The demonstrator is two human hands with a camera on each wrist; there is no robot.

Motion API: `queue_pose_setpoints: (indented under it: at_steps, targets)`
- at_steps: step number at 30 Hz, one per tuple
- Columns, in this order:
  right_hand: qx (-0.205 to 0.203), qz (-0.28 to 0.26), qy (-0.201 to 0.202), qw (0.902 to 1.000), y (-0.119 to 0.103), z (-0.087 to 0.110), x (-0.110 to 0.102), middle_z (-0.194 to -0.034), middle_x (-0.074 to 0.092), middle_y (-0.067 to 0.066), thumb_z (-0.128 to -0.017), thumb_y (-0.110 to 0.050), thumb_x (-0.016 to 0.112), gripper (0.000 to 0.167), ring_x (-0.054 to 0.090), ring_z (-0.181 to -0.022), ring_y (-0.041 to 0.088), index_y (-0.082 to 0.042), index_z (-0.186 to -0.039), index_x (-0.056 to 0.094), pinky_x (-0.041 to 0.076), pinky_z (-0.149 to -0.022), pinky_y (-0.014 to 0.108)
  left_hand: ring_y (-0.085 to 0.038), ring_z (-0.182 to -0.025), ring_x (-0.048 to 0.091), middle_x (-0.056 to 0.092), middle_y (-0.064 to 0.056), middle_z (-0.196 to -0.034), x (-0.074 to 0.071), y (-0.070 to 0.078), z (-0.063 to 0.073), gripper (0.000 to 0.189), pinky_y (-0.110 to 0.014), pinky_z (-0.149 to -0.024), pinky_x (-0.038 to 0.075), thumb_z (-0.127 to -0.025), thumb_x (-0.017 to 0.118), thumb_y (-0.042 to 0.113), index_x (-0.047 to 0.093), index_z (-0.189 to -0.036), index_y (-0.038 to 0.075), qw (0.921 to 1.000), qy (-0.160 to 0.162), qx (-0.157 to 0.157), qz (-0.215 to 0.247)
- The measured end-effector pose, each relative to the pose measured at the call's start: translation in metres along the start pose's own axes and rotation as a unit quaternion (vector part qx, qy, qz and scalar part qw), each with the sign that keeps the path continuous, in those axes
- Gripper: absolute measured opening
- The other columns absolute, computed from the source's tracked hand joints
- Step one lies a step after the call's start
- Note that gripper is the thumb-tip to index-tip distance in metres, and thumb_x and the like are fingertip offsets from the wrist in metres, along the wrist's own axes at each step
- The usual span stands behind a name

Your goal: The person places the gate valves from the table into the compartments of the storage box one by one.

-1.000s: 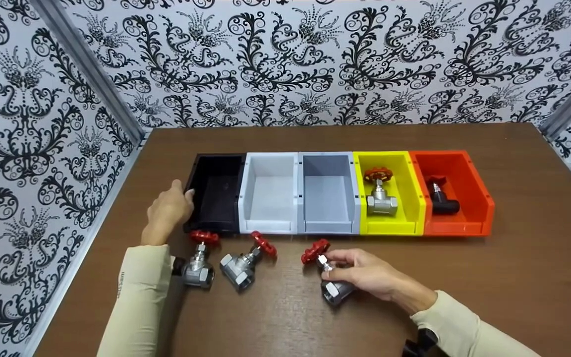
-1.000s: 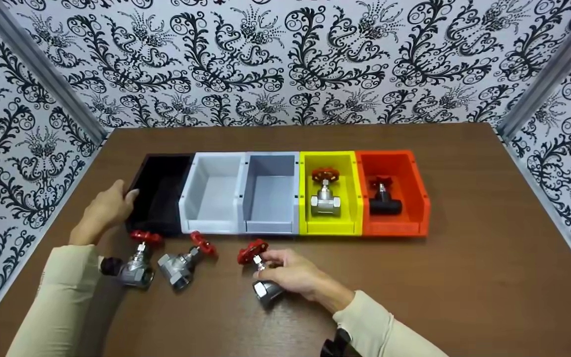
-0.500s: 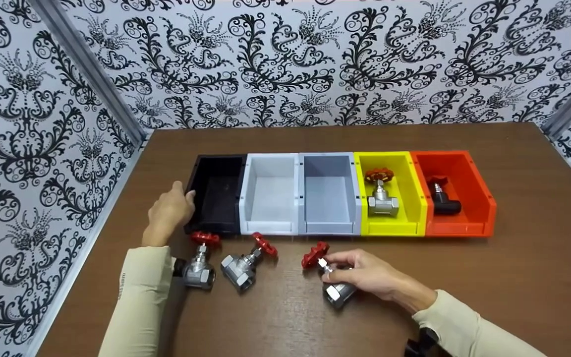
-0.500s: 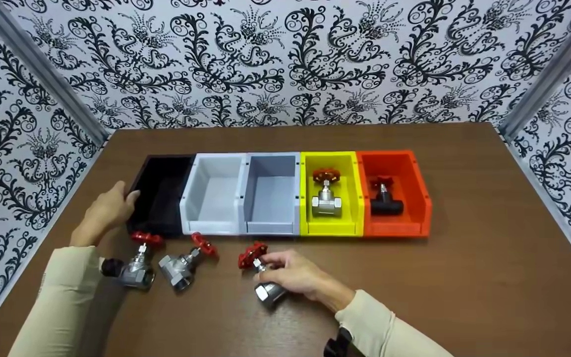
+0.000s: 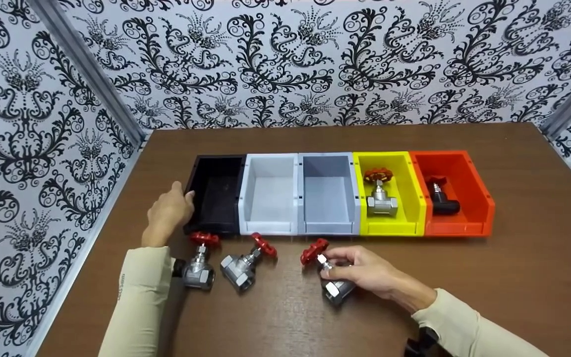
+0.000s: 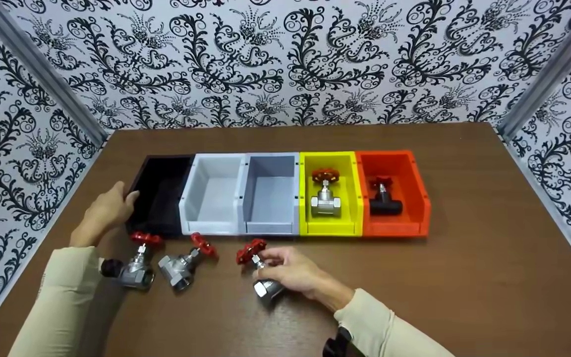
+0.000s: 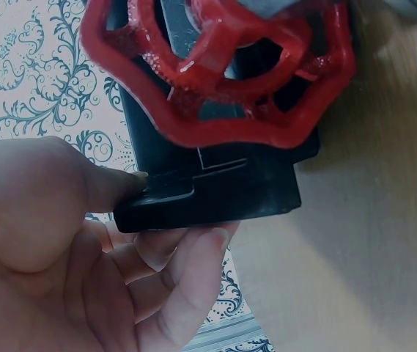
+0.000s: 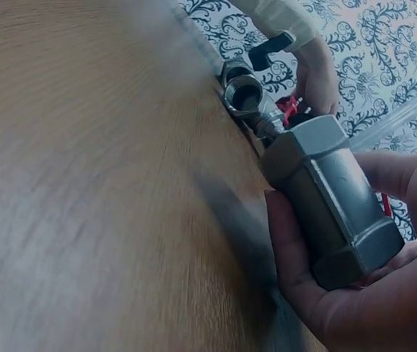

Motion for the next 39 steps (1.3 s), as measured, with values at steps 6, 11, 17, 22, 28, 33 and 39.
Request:
queue_pose_setpoints:
  at_steps: [6, 11, 17, 22, 28, 33, 39]
  targets:
    - [-0.001, -0.028, -0.011, 0.9995, -0.002, -0.001, 0.002, -0.111, 0.069, 0.020, -0.088, -0.014, 0.073, 0.053, 0.068, -0.082, 0.014, 0.012, -0.129, 0.053, 0.055, -0.074, 0.025, -0.057, -0.117, 0.052, 0.052, -0.039, -0.130, 0.001, -0.001, 0.000, 0.048, -0.066, -0.091, 0.042, -0.106, 0.035, 0.034, 0.036, -0.138, -0.003, 1.0000, -0.004, -0.003, 0.000]
    - [-0.004, -0.044, -0.016, 0.9989, -0.006, 0.000, 0.003, -0.114, 0.068, 0.023, -0.089, -0.011, 0.072, 0.054, 0.069, -0.082, 0.014, 0.013, -0.131, 0.050, 0.055, -0.074, 0.025, -0.056, -0.115, 0.053, 0.053, -0.039, -0.129, 0.000, -0.001, 0.000, 0.048, -0.065, -0.091, 0.043, -0.106, 0.035, 0.033, 0.036, -0.138, -0.003, 1.0000, -0.006, -0.003, -0.002]
    - [-0.019, -0.038, -0.021, 0.9989, -0.014, 0.000, 0.004, -0.115, 0.068, 0.024, -0.090, -0.012, 0.072, 0.053, 0.068, -0.082, 0.013, 0.013, -0.132, 0.051, 0.055, -0.075, 0.024, -0.056, -0.115, 0.054, 0.053, -0.039, -0.130, 0.000, -0.001, 0.001, 0.049, -0.065, -0.091, 0.043, -0.106, 0.035, 0.032, 0.035, -0.140, -0.003, 1.0000, -0.007, -0.003, -0.003]
    - [-0.021, -0.030, -0.013, 0.9992, -0.017, 0.000, 0.002, -0.112, 0.069, 0.022, -0.089, -0.013, 0.073, 0.051, 0.067, -0.082, 0.013, 0.012, -0.130, 0.053, 0.054, -0.076, 0.025, -0.056, -0.116, 0.053, 0.052, -0.039, -0.130, 0.000, 0.000, 0.001, 0.049, -0.065, -0.092, 0.042, -0.106, 0.035, 0.032, 0.035, -0.141, -0.002, 1.0000, -0.005, -0.005, -0.005]
    - [-0.019, -0.037, -0.001, 0.9991, -0.020, 0.000, 0.000, -0.110, 0.070, 0.020, -0.089, -0.013, 0.073, 0.052, 0.066, -0.080, 0.014, 0.013, -0.129, 0.052, 0.054, -0.075, 0.025, -0.056, -0.113, 0.055, 0.053, -0.039, -0.129, -0.001, 0.001, 0.001, 0.050, -0.064, -0.091, 0.043, -0.106, 0.035, 0.031, 0.034, -0.141, -0.004, 0.9999, -0.002, 0.002, -0.011]
    - [-0.012, -0.029, 0.006, 0.9995, -0.024, -0.001, -0.002, -0.111, 0.069, 0.020, -0.089, -0.014, 0.073, 0.054, 0.066, -0.080, 0.015, 0.012, -0.130, 0.050, 0.055, -0.074, 0.026, -0.056, -0.113, 0.055, 0.053, -0.040, -0.128, 0.000, 0.001, 0.001, 0.051, -0.064, -0.091, 0.043, -0.106, 0.036, 0.031, 0.034, -0.142, -0.004, 0.9999, 0.000, 0.004, -0.009]
    - [-0.018, -0.033, 0.019, 0.9991, -0.030, -0.004, -0.005, -0.109, 0.070, 0.017, -0.089, -0.014, 0.073, 0.051, 0.066, -0.081, 0.014, 0.013, -0.127, 0.050, 0.055, -0.074, 0.025, -0.057, -0.113, 0.054, 0.053, -0.040, -0.128, -0.002, 0.002, 0.002, 0.050, -0.065, -0.091, 0.043, -0.106, 0.037, 0.031, 0.036, -0.140, -0.005, 1.0000, 0.005, 0.005, -0.006]
Point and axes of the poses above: each hand's wrist, its own z-axis away from the middle knuckle, its own x-axis out of the palm, y = z × x, the point moved 3 cm from there along -z, towards the middle knuckle
